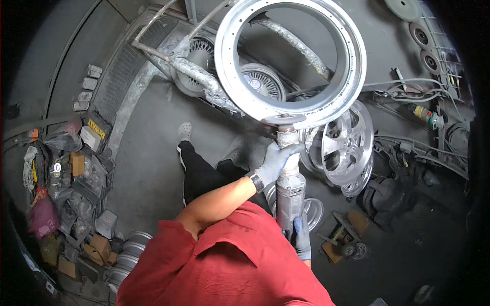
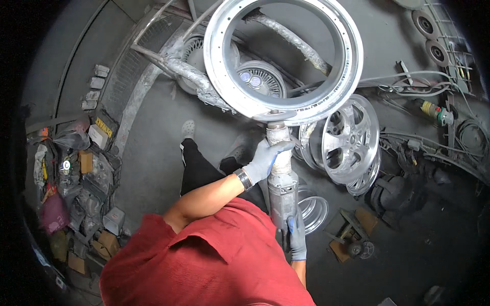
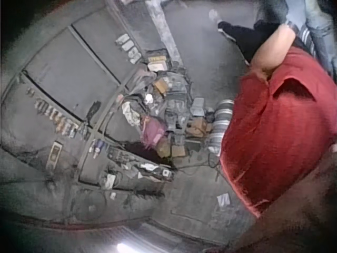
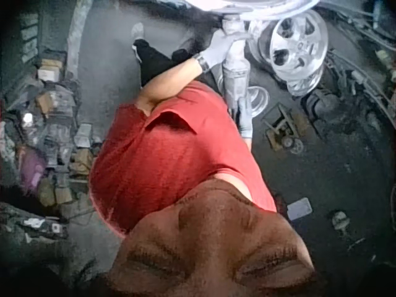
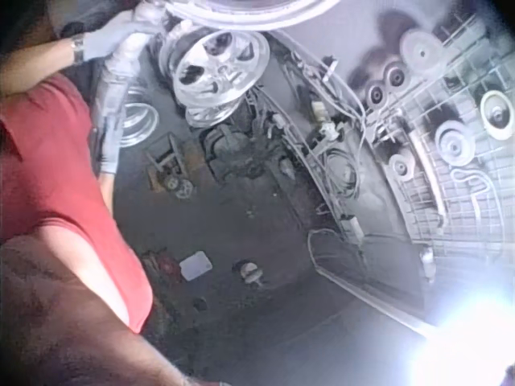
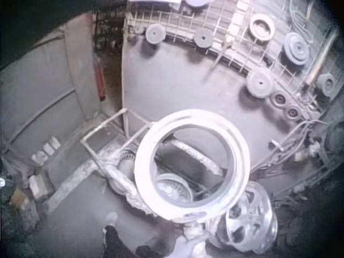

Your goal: The person uses an angle grinder to smooth the surface of a metal wheel rim. They hold the rim steady with one hand while operating the tool with the other, moving the grinder along the rim's edge and inner surface to remove material and create a uniform finish.

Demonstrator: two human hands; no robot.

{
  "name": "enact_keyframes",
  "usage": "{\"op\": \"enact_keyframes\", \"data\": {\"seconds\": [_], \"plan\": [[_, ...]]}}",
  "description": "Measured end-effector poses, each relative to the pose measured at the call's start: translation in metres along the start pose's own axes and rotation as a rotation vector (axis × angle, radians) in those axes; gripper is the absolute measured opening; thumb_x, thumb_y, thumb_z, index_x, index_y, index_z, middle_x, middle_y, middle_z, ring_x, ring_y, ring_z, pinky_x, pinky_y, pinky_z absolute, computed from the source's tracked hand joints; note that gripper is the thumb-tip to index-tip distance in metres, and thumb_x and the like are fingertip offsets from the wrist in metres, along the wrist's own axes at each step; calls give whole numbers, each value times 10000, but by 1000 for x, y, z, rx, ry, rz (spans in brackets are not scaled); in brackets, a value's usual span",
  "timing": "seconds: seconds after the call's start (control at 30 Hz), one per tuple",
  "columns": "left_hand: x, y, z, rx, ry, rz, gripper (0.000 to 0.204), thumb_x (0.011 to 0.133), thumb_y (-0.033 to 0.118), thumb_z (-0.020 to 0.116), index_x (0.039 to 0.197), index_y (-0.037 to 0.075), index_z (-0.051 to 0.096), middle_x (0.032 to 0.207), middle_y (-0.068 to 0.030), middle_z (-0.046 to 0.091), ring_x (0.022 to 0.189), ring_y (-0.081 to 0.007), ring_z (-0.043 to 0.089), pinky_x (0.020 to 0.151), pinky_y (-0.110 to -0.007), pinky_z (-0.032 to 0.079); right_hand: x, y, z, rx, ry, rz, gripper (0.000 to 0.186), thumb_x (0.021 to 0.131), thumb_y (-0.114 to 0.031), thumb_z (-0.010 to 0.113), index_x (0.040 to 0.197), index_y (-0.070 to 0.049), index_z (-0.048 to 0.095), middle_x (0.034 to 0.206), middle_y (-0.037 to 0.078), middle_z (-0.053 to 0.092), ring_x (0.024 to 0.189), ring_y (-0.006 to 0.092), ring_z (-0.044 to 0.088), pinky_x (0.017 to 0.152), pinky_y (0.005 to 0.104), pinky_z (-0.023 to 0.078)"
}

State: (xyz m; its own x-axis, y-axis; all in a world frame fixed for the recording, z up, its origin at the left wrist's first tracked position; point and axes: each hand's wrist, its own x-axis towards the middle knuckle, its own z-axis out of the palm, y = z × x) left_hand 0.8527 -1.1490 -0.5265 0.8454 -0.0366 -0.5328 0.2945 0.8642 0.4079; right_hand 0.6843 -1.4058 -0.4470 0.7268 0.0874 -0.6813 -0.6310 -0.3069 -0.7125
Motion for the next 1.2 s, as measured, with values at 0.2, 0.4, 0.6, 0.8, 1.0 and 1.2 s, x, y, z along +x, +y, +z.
{"op": "enact_keyframes", "data": {"seconds": [0.2, 0.4, 0.6, 0.8, 1.0, 1.2], "plan": [[-4, 32, -36, 98, 17, -67, 351, 919, 151, 829, 1236, 48, 719, 1106, -40, 750, 953, -150, 707, 861, -326, 569, -15, -34, 83, 184, -14, 63, 885, 1030, -562, 659, 1667, -29, 353, 1645, 119, 451, 1489, 251, 434, 1232, 404, 341], [-6, 74, -56, 133, 31, -36, 414, 898, 152, 849, 1270, 45, 703, 1132, -38, 750, 965, -161, 712, 868, -334, 572, -9, -16, 128, 230, 1, 66, 790, 1076, -487, 613, 1642, 14, 386, 1625, 148, 485, 1487, 251, 443, 1243, 381, 325], [4, 106, -66, 241, 128, 60, 452, 886, 143, 852, 1288, 43, 671, 1074, -37, 741, 930, -166, 710, 814, -337, 585, 17, -24, 149, 7, -40, -71, 705, 1110, -482, 542, 1586, 31, 458, 1550, 193, 558, 1437, 268, 502, 1206, 389, 370], [7, 72, -63, 165, 123, 8, 426, 896, 127, 834, 1275, 38, 660, 987, -54, 712, 844, -196, 709, 736, -363, 601, 9, -24, 110, 148, -28, 93, 691, 1093, -438, 605, 1585, 24, 455, 1514, 184, 581, 1390, 272, 534, 1166, 377, 415], [5, 9, -14, -30, 36, -94, 317, 913, 134, 823, 1197, 94, 690, 979, -41, 723, 867, -186, 722, 793, -353, 602, -6, -10, 26, -59, 67, -79, 704, 1079, -367, 635, 1602, 52, 419, 1575, 185, 520, 1424, 267, 497, 1188, 368, 393], [11, -14, 24, -21, -5, -95, 251, 913, 179, 849, 1113, 101, 718, 951, -29, 723, 824, -163, 710, 766, -341, 583, -30, -48, 16, -26, 174, 48, 726, 1077, -411, 633, 1638, -23, 385, 1506, 129, 564, 1275, 219, 577, 866, 341, 571]]}}
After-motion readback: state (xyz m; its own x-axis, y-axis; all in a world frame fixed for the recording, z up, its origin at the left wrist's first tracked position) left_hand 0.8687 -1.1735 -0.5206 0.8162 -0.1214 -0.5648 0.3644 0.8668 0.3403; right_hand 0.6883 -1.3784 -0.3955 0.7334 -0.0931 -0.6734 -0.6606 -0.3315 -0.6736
